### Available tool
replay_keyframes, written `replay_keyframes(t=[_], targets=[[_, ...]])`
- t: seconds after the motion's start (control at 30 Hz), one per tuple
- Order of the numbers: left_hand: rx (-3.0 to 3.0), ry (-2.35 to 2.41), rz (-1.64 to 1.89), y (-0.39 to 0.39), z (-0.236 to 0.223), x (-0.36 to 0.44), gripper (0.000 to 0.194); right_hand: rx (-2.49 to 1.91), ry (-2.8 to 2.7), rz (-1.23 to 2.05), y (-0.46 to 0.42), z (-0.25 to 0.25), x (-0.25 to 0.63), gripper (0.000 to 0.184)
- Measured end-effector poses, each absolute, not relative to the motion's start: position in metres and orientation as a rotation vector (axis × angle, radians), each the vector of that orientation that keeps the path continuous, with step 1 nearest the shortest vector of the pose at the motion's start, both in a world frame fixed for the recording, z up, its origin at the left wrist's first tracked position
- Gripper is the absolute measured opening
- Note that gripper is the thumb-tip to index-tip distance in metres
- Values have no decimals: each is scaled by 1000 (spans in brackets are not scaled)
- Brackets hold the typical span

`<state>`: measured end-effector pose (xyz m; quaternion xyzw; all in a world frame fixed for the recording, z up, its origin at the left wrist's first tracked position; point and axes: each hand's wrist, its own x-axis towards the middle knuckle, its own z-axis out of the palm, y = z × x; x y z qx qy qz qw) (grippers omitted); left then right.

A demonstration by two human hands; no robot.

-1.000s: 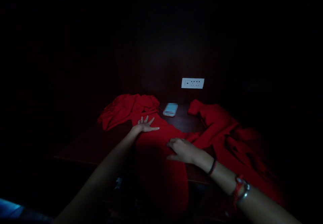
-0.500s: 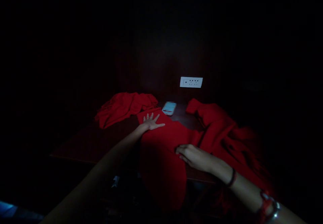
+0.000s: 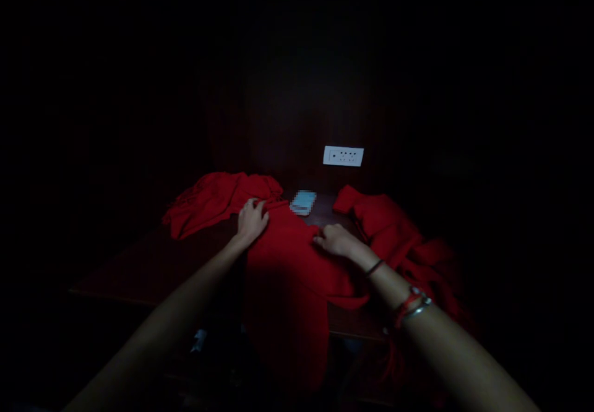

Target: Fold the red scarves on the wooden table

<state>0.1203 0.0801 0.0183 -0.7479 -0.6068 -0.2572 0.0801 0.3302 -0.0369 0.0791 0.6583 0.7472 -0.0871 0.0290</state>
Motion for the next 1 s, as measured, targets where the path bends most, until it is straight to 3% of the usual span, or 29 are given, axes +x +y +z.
replay_keyframes(t=[0.2, 0.33, 0.47, 0.53, 0.67, 0.77, 0.9, 1.0], targets=[[-2120, -2348, -650, 95, 16, 86, 56, 2048, 2444, -148, 23, 44, 293, 48], [-2251, -1854, -626, 113, 18, 93, 40, 2047, 2252, -346, 29, 33, 284, 61], [-2608, -1450, -399, 139, 26, 119, 36, 2063, 2488, -76, 0, 22, 285, 69], [-2656, -1511, -343, 153, 25, 130, 38, 1934, 2584, -127, -19, 16, 287, 66], [-2583, -1694, -369, 177, 15, 135, 21, 1758, 2641, -301, -47, 14, 297, 59], [-2477, -1794, -426, 186, 10, 126, 25, 1643, 2660, -331, -59, 22, 300, 63], [-2403, -1758, -456, 186, 12, 119, 28, 1637, 2625, -180, -73, 30, 294, 61], [-2433, -1510, -463, 174, 16, 122, 31, 1640, 2588, 8, -83, 26, 285, 40]])
